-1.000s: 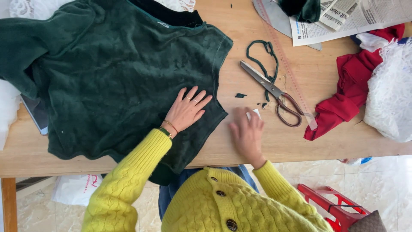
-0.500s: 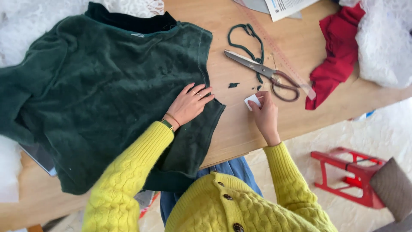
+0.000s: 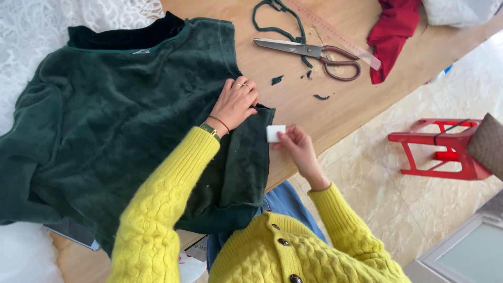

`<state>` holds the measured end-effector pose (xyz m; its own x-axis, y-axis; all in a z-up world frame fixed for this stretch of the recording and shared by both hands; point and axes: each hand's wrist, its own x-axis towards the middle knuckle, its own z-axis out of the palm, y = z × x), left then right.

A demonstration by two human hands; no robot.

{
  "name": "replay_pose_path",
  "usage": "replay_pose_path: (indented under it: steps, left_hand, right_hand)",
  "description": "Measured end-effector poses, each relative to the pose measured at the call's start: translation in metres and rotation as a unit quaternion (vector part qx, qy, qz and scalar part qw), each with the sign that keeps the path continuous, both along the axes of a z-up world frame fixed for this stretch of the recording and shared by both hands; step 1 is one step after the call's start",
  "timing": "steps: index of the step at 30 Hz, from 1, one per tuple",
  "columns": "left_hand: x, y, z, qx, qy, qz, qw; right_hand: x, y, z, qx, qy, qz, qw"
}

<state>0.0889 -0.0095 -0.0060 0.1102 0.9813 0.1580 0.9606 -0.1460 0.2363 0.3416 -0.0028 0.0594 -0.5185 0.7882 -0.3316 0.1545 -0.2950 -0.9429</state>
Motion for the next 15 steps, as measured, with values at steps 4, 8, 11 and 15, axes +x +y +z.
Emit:
replay_pose_path:
  steps: [4, 8, 11, 15]
  left_hand:
    - [-0.003, 0.014, -0.002, -0.027, 0.034, -0.032, 0.999]
    - [-0.002, 0.022, -0.016, -0.033, 0.028, -0.05, 0.998]
    - [0.0, 0.026, -0.016, -0.021, 0.105, -0.049, 0.993]
    - [0.004, 0.008, -0.01, 0.013, 0.044, -0.038, 0.998]
  right_hand:
    - [0.0, -0.015, -0.005, 0.019, -0.045, 0.047, 0.998]
    - [0.001, -0.014, -0.01, 0.031, -0.052, 0.053, 0.997]
    - [-0.006, -0.008, -0.002, 0.023, -0.055, 0.051, 0.997]
    - [-0.013, -0.002, -0.001, 0.023, -0.033, -0.015, 0.999]
